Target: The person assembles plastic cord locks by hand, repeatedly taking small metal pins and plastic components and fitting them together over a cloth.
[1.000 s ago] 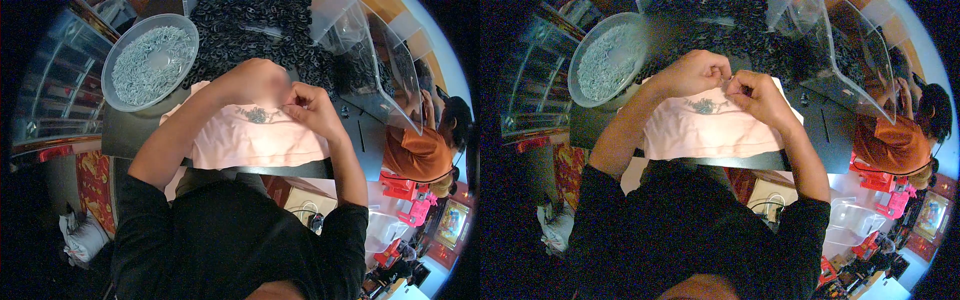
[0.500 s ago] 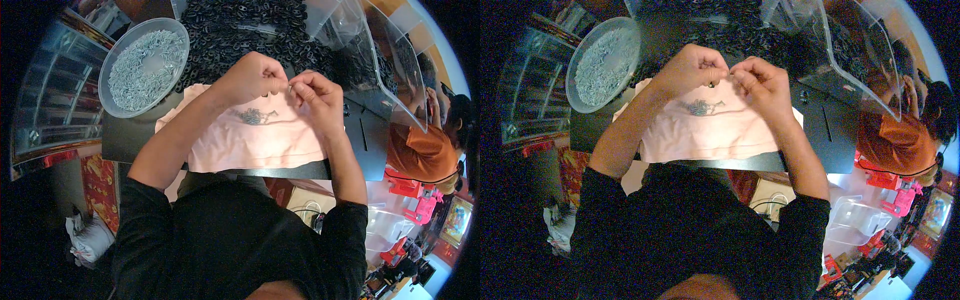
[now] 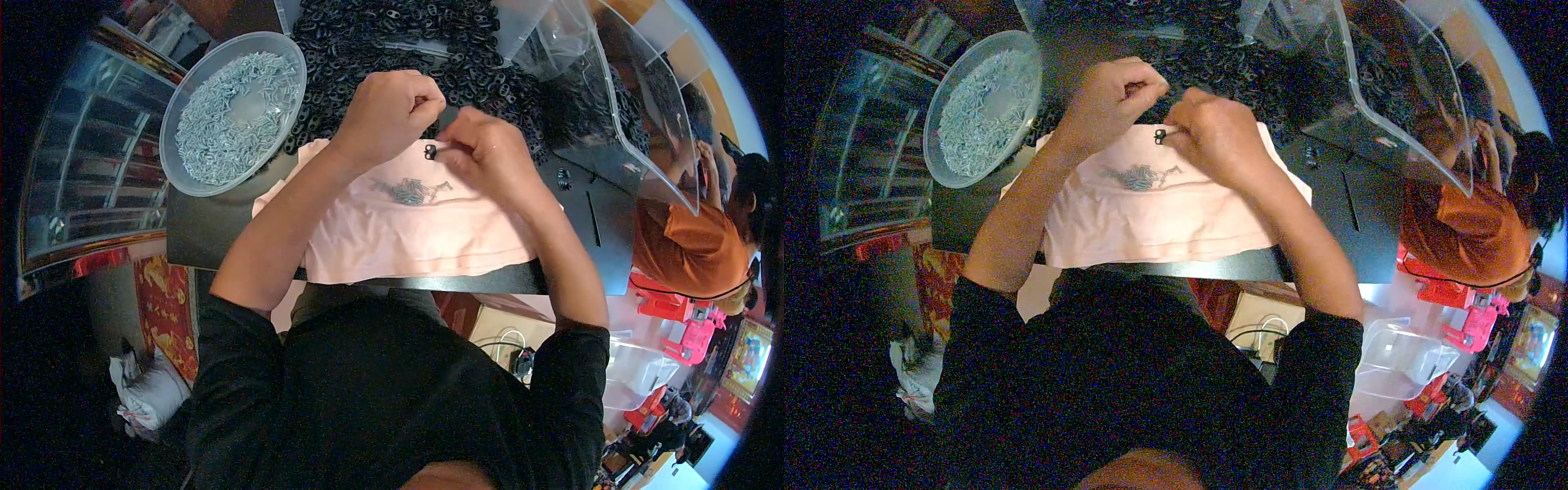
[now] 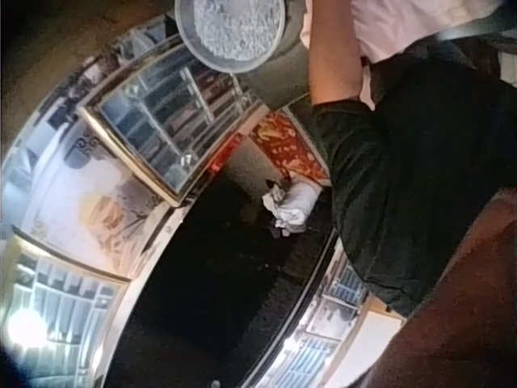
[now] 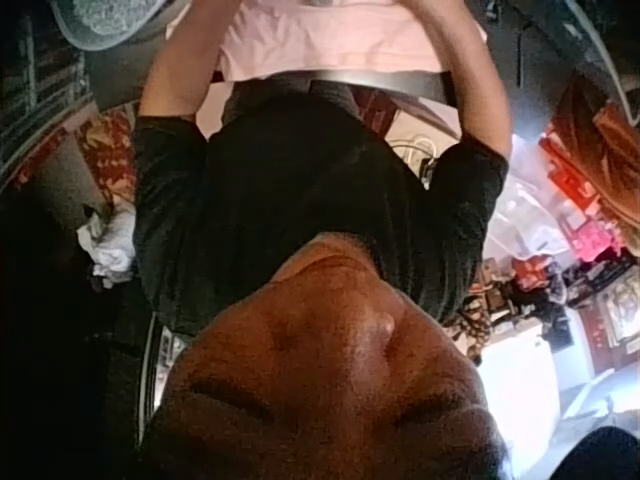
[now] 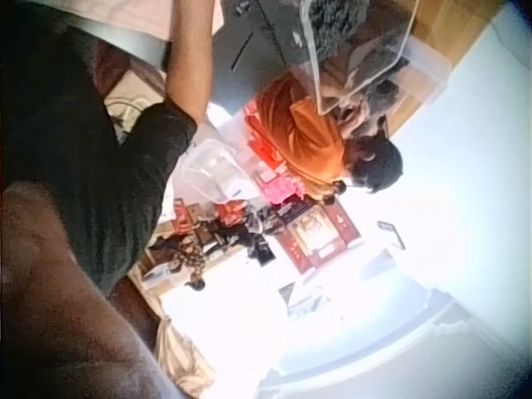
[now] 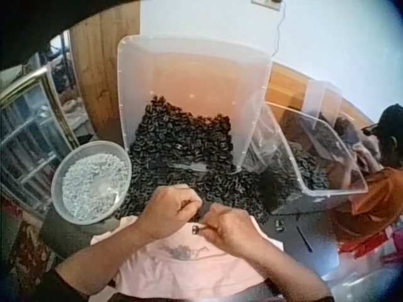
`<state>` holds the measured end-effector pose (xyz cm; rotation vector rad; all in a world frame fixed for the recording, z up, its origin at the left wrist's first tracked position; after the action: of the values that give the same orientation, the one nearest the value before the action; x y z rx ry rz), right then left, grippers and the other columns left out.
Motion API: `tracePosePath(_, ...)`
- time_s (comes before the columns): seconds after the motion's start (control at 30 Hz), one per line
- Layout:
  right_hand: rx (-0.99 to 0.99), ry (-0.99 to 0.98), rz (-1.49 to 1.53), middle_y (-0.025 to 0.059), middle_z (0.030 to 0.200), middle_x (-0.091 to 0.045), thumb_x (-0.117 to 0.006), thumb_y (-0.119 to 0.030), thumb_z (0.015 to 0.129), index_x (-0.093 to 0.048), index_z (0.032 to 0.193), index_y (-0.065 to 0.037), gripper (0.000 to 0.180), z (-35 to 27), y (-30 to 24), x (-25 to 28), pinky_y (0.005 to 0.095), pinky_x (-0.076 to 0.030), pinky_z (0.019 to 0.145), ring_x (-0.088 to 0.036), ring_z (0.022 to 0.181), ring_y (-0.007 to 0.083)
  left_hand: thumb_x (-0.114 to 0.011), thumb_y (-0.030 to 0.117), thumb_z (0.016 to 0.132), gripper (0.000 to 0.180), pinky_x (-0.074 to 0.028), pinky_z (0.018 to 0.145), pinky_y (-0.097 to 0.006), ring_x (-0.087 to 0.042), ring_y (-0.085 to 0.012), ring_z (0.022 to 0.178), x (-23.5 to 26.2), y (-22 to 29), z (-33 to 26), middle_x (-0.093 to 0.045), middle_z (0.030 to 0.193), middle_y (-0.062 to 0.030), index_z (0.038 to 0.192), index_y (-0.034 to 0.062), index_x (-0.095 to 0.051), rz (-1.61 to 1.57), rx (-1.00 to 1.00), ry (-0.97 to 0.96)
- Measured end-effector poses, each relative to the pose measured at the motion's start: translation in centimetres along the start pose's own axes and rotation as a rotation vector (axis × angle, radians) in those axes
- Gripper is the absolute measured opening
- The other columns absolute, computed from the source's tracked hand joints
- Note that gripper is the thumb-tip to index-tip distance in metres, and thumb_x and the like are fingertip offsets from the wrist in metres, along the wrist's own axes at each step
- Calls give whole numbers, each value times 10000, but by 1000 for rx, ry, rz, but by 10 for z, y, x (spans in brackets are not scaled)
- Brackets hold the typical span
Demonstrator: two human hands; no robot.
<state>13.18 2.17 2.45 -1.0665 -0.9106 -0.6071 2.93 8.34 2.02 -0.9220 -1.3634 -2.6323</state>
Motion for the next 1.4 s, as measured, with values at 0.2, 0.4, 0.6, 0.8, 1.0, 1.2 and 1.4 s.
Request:
tracePosePath(0.2, 15, 70, 56, 105, 710, -552, -642, -138, 680, -603, 723, -65, 93, 1, 1, -10, 400, -460, 575, -583, 668, 286, -625, 111, 693, 101, -460, 539, -295, -594, -191, 567, 3, -1, -1, -599, 642, -105, 738, 24, -648, -123, 30, -1)
tracePosePath(0.4, -53, 86, 408, 54, 687, -487, -616, -36, 698, -570, 730, -24, 57, -4, 12, -8, 287, -393, 532, -500, 609, 171, -607, 114, 707, 114, -442, 525, -282, -564, -165, 537, -3, -7, -1, -591, 612, -99, 743, 7, -630, -197, 93, -81)
tracePosePath(0.6, 49, 76, 191, 55, 699, -486, -640, -39, 697, -602, 812, -31, 121, -6, -9, -12, 282, -402, 527, -515, 598, 175, -601, 111, 711, 111, -429, 513, -294, -550, -163, 520, -3, -13, 0, -586, 603, -99, 737, 5, -620, -186, 79, -65)
tracePosePath(0.8, 105, 86, -89, 93, 727, -536, -647, -45, 658, -614, 822, -52, 167, -4, -19, -19, 353, -436, 555, -562, 664, 274, -617, 107, 711, 104, -443, 533, -268, -564, -131, 554, -4, -14, 0, -602, 630, -92, 739, 7, -631, -168, 133, -70)
tracePosePath(1.0, -151, 245, 527, 68, 686, -574, -612, -59, 740, -613, 749, -20, 39, -10, 18, 2, 281, -448, 537, -555, 619, 165, -611, 75, 747, 78, -441, 535, -233, -548, -90, 579, -1, -11, -3, -608, 655, -46, 768, 4, -635, -252, 173, -99)
tracePosePath(1.2, -373, 469, 997, 23, 665, -581, -598, -28, 794, -607, 791, 9, 39, -17, 35, 7, 186, -420, 487, -509, 546, 59, -594, 64, 794, 98, -421, 493, -181, -510, -54, 576, -18, -10, -13, -585, 687, -23, 862, -4, -614, -713, 428, -168)
tracePosePath(1.4, -356, 481, 1066, 32, 660, -580, -599, -32, 803, -588, 789, 8, 43, -19, 29, 5, 197, -426, 489, -523, 550, 72, -589, 59, 799, 84, -414, 474, -183, -497, -54, 541, -24, -5, -16, -577, 673, -23, 848, -4, -613, -806, 434, -138)
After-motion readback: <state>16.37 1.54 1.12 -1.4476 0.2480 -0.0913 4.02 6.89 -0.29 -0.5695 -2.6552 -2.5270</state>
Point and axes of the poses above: each hand's wrist, its own z-axis towards the middle knuckle, its own x-axis out of the back of the hand, y = z × x, the point moved 7 cm from there along z, towards the middle knuckle
